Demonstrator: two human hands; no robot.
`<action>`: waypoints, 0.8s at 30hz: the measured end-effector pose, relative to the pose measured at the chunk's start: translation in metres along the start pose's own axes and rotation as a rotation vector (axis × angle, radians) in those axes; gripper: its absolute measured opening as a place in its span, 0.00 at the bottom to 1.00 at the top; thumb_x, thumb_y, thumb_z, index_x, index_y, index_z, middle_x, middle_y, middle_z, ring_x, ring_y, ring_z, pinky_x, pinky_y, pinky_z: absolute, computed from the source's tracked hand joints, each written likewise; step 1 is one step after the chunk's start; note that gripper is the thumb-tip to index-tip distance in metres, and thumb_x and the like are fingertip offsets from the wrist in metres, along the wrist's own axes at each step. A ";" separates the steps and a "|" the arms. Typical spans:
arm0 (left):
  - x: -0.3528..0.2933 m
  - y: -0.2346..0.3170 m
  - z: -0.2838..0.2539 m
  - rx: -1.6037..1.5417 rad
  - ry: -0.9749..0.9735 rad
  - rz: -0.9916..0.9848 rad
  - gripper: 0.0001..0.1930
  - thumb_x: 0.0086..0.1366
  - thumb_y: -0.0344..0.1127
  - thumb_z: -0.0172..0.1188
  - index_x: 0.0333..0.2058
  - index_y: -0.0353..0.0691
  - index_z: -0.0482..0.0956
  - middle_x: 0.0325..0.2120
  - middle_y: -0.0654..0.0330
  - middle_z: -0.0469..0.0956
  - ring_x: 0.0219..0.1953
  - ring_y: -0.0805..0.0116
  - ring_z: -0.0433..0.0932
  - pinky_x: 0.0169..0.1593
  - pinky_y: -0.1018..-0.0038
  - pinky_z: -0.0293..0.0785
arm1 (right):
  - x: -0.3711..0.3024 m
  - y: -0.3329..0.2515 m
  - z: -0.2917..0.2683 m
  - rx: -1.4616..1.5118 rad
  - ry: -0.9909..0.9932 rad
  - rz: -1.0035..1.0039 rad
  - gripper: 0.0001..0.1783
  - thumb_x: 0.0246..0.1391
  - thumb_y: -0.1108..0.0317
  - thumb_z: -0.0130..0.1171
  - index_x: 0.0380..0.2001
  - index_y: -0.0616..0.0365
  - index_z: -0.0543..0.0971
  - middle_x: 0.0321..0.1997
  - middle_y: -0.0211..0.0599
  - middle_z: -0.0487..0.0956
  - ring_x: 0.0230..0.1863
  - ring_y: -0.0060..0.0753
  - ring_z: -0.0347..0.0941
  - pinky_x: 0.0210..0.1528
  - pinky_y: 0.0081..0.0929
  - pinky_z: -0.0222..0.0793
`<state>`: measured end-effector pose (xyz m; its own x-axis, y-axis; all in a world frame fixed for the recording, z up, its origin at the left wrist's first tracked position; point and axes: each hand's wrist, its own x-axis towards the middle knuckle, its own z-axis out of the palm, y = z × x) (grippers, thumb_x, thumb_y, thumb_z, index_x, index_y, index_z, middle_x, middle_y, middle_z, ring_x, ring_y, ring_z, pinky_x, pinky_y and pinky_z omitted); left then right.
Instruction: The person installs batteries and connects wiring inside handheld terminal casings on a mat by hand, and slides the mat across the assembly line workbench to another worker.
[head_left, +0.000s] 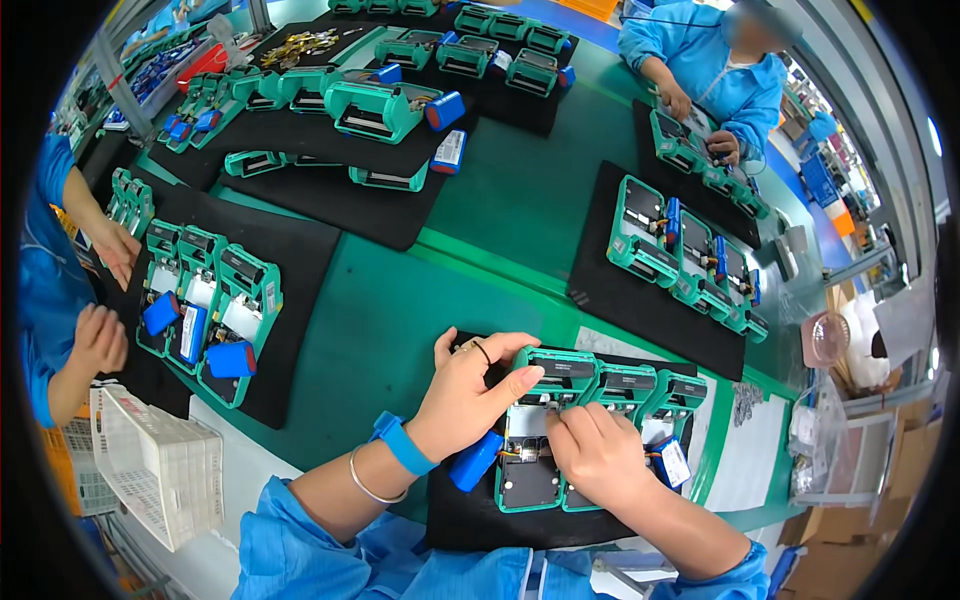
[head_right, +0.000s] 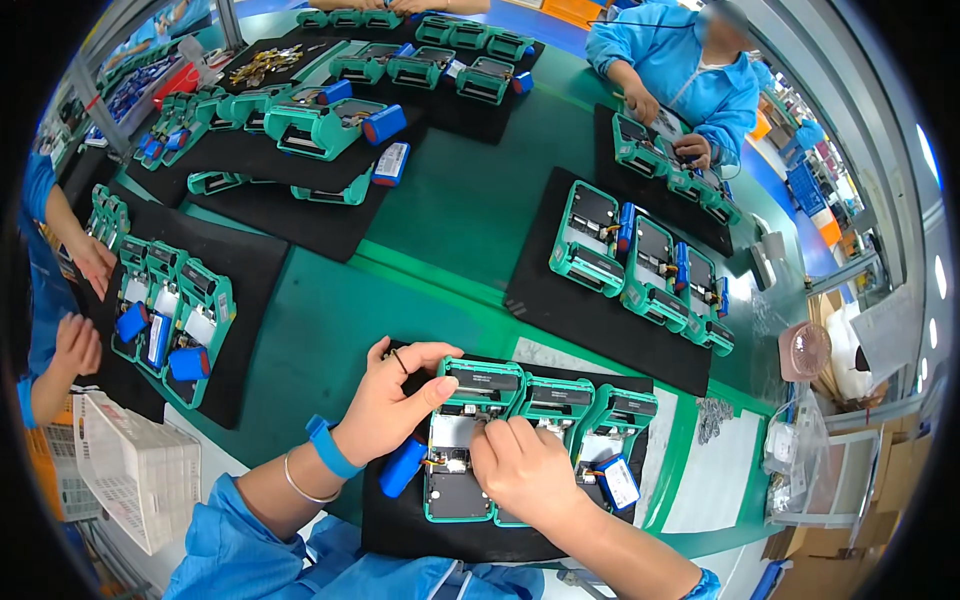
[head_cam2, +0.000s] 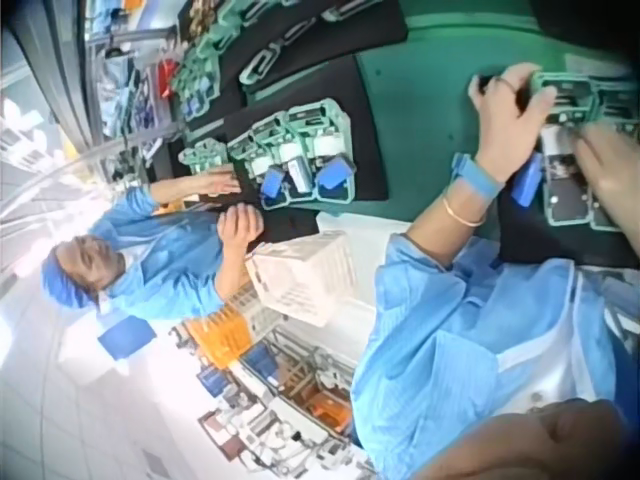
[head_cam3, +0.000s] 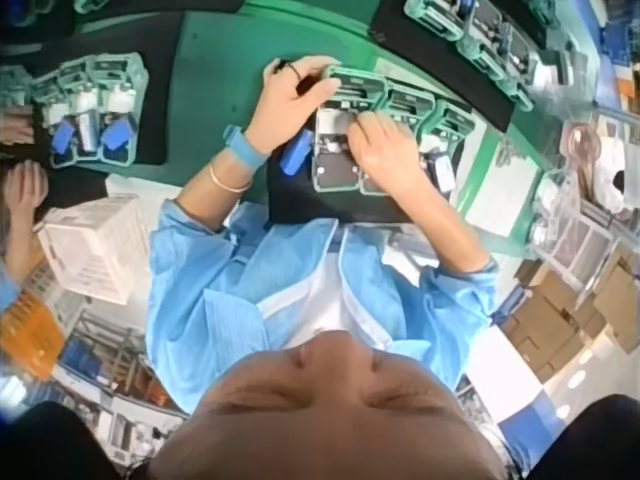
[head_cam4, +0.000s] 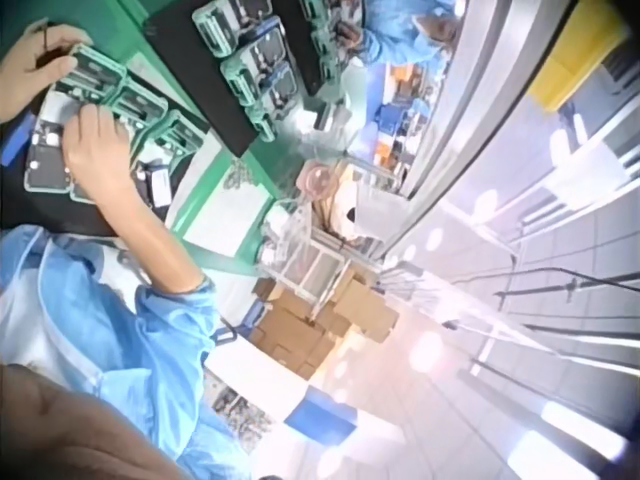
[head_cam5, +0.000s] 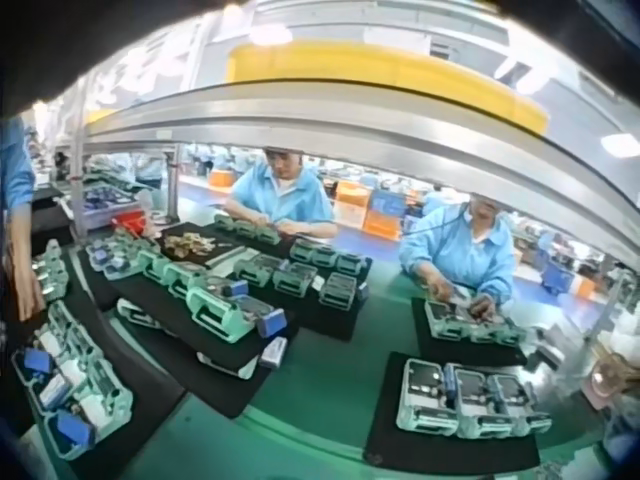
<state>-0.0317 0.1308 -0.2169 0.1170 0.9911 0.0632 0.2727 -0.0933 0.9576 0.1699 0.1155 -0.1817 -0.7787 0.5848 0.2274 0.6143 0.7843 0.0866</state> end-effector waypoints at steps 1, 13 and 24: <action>0.000 0.002 0.000 0.015 0.000 -0.008 0.16 0.65 0.42 0.61 0.50 0.46 0.78 0.32 0.69 0.78 0.41 0.75 0.74 0.67 0.56 0.39 | 0.000 0.001 0.001 0.005 0.004 -0.005 0.14 0.35 0.71 0.62 0.32 0.59 0.79 0.27 0.28 0.70 0.26 0.25 0.69 0.21 0.22 0.63; -0.002 0.001 0.001 0.021 0.015 -0.003 0.16 0.65 0.42 0.61 0.50 0.46 0.78 0.33 0.69 0.78 0.41 0.75 0.74 0.67 0.57 0.39 | -0.002 0.005 0.001 0.068 0.006 -0.036 0.17 0.34 0.71 0.62 0.34 0.60 0.80 0.28 0.28 0.71 0.27 0.26 0.69 0.21 0.22 0.65; -0.001 -0.002 0.001 0.005 0.021 -0.004 0.17 0.65 0.43 0.61 0.50 0.47 0.78 0.33 0.69 0.78 0.42 0.74 0.74 0.68 0.55 0.38 | -0.001 0.005 0.002 0.077 0.035 -0.039 0.16 0.35 0.72 0.62 0.33 0.60 0.80 0.29 0.28 0.72 0.27 0.26 0.69 0.21 0.22 0.65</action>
<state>-0.0311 0.1300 -0.2195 0.0960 0.9932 0.0652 0.2777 -0.0897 0.9565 0.1740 0.1193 -0.1832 -0.7959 0.5473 0.2589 0.5712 0.8206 0.0212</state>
